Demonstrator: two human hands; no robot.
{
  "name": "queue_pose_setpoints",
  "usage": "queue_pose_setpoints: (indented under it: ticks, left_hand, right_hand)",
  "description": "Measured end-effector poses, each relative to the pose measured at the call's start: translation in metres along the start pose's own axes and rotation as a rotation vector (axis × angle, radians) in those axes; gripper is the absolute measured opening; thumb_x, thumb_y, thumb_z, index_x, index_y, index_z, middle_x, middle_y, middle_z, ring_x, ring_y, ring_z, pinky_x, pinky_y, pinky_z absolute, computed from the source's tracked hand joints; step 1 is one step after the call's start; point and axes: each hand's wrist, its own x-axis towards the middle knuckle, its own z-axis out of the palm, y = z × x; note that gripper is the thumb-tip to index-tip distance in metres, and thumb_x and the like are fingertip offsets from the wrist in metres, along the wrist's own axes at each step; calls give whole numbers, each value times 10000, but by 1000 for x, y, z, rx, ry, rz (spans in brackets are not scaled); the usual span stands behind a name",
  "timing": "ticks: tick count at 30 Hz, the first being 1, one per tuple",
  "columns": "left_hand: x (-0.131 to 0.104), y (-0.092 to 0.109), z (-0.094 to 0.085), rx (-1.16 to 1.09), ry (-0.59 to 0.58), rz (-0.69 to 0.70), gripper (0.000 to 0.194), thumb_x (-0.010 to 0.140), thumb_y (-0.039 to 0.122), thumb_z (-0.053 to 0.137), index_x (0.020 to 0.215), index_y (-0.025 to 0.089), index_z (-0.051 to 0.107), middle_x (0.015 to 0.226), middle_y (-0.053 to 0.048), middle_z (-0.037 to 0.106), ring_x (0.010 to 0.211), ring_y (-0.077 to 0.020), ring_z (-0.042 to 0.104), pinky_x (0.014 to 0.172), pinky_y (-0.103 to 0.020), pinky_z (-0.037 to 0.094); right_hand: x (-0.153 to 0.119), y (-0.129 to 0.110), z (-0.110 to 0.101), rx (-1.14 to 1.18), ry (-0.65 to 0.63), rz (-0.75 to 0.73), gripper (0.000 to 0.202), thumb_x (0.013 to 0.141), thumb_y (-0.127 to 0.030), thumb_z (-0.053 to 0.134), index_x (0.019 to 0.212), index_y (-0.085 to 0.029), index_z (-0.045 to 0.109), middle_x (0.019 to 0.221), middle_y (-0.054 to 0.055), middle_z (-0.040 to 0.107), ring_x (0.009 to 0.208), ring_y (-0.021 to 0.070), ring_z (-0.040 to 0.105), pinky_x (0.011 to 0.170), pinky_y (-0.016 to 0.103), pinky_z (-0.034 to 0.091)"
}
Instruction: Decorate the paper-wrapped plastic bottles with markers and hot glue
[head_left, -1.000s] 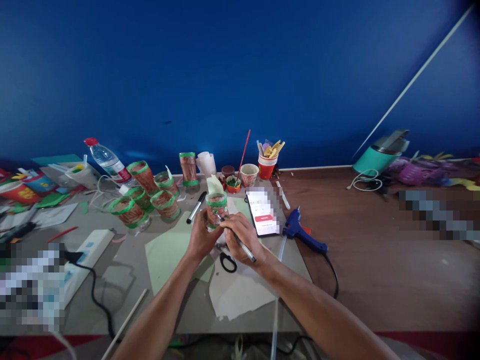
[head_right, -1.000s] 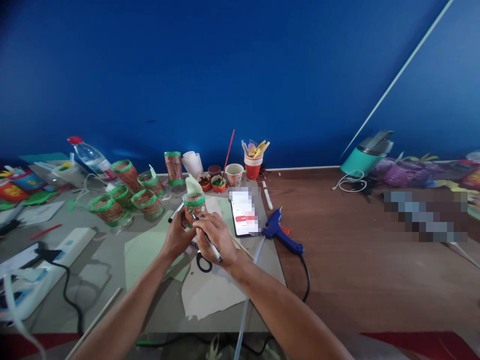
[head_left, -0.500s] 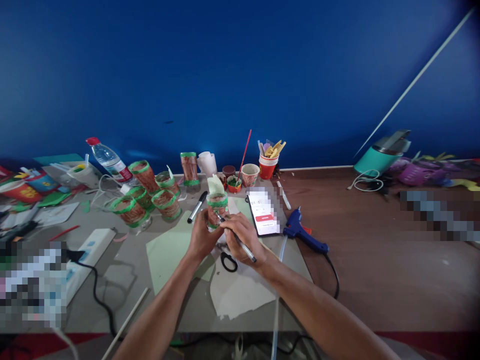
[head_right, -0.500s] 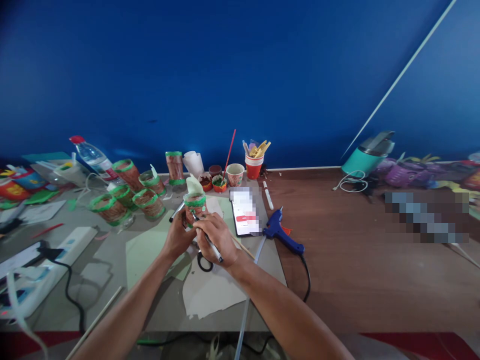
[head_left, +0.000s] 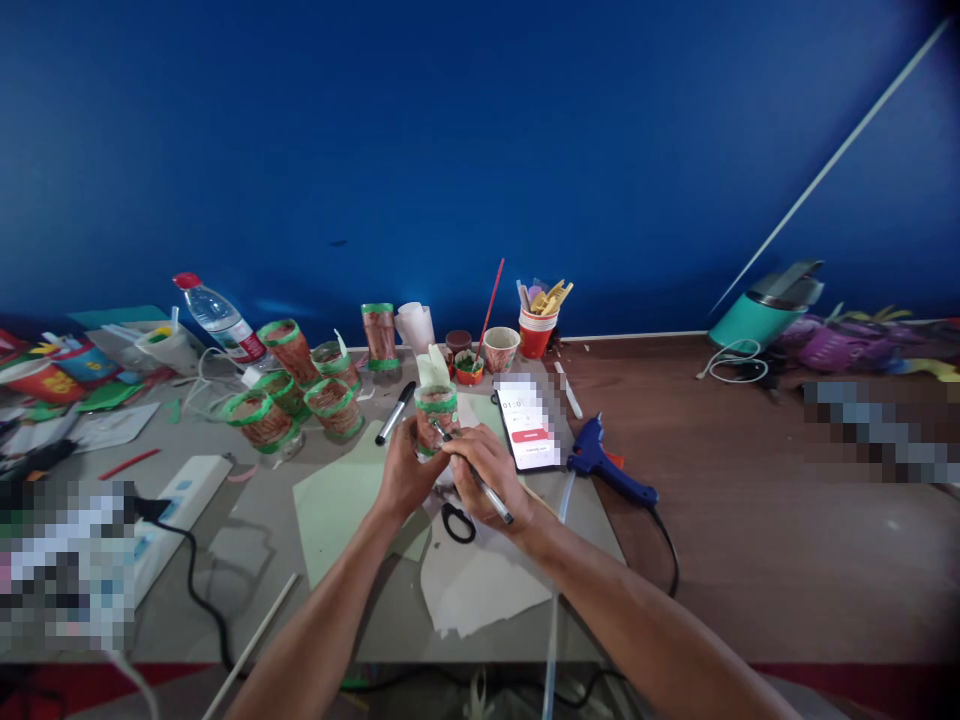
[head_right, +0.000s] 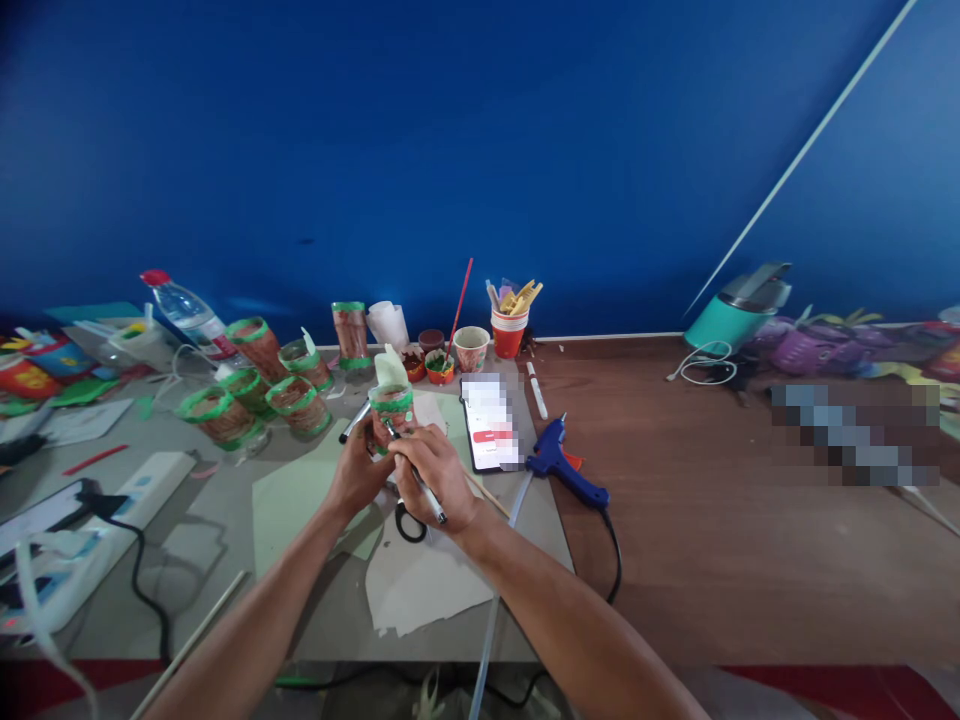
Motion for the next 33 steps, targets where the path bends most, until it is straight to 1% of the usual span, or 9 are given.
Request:
queue_pose_setpoints:
  ticks: [4, 9, 14, 18, 20, 23, 26, 33]
  left_hand:
    - [0, 1, 0, -20, -31, 17, 334, 710, 314, 673, 992, 174, 559, 849, -16, 586, 765, -158, 558, 720, -297, 455]
    - [0, 2, 0, -9, -10, 6, 347, 701, 320, 683, 990, 171, 560, 853, -24, 588, 771, -166, 559, 721, -306, 453]
    - [-1, 2, 0, -36, -34, 6, 369, 711, 318, 669, 1031, 172, 556, 888, -33, 602, 789, -169, 564, 737, -310, 455]
    - [-1, 2, 0, 4, -14, 8, 333, 702, 327, 671, 974, 169, 560, 831, -21, 577, 757, -166, 543, 716, -310, 446]
    - [-1, 1, 0, 6, -12, 5, 341, 701, 332, 673, 981, 173, 561, 829, -18, 573, 758, -164, 540, 715, -307, 445]
    - [-1, 1, 0, 7, -17, 10, 368, 702, 330, 671, 1016, 173, 565, 839, -17, 578, 750, -158, 534, 707, -301, 443]
    - [-1, 1, 0, 15, -14, 18, 363, 695, 320, 671, 1011, 171, 574, 837, -19, 583, 744, -157, 528, 705, -304, 440]
    - [-1, 1, 0, -25, -44, -18, 399, 708, 324, 663, 1061, 169, 562, 937, -56, 612, 831, -188, 564, 769, -335, 455]
  right_hand:
    - [0, 1, 0, 10, -17, -7, 186, 906, -139, 451, 1004, -222, 585, 909, 75, 635, 901, 222, 589, 831, 406, 500]
    - [-1, 3, 2, 27, 18, -32, 195, 897, -135, 463, 1026, -228, 575, 885, 76, 627, 878, 226, 584, 784, 393, 509]
    - [0, 4, 2, 11, 11, -44, 190, 900, -130, 451, 1002, -226, 580, 874, 72, 629, 879, 225, 586, 801, 399, 502]
    - [1, 4, 3, 24, 38, -60, 194, 898, -125, 467, 1024, -220, 580, 881, 81, 629, 846, 221, 570, 768, 385, 506]
    - [1, 4, 3, 33, 42, -72, 202, 894, -121, 465, 1030, -220, 576, 889, 83, 633, 844, 223, 570, 759, 387, 506]
    - [1, 4, 2, 19, 26, -77, 199, 893, -120, 456, 1021, -219, 573, 884, 82, 629, 858, 225, 579, 774, 398, 507]
    - [0, 4, 1, 10, 0, -48, 192, 904, -134, 449, 1017, -224, 575, 868, 73, 622, 852, 220, 581, 770, 394, 512]
    - [-1, 5, 2, 9, 6, -41, 185, 904, -145, 454, 1008, -227, 584, 881, 73, 632, 875, 224, 587, 798, 405, 511]
